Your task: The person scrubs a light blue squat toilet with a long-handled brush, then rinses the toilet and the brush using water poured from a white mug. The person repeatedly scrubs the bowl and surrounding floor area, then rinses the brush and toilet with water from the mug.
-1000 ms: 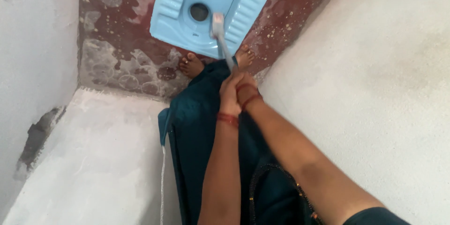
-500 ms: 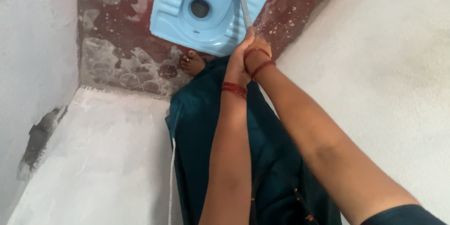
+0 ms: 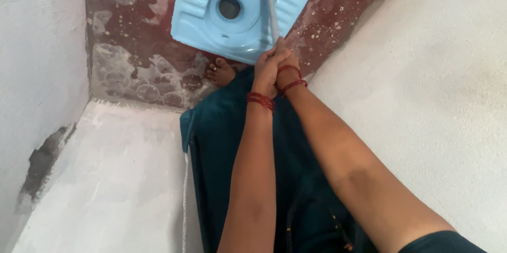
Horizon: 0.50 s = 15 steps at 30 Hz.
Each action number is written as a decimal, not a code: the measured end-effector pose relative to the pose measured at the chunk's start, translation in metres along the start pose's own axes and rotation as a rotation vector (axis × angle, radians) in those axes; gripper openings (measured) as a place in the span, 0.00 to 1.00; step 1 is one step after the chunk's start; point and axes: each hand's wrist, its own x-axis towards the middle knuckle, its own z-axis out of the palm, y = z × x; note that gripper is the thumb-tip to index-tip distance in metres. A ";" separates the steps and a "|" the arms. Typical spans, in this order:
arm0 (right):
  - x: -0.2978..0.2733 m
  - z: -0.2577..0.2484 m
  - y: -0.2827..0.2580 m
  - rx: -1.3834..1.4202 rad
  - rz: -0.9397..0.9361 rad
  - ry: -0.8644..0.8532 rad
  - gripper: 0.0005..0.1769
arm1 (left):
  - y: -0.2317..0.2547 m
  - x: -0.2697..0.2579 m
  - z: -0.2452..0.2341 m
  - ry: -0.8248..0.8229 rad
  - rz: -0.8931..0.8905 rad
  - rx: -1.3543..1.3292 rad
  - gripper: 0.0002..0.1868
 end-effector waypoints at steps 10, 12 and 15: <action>0.025 0.019 -0.016 0.626 0.493 0.047 0.39 | 0.013 0.048 -0.013 -0.098 -0.008 0.119 0.26; 0.029 0.053 -0.007 0.575 0.508 0.089 0.39 | 0.006 0.046 -0.027 -0.140 -0.007 0.209 0.24; 0.030 0.100 0.013 0.556 0.527 0.137 0.38 | -0.011 0.040 -0.044 -0.015 -0.014 0.286 0.25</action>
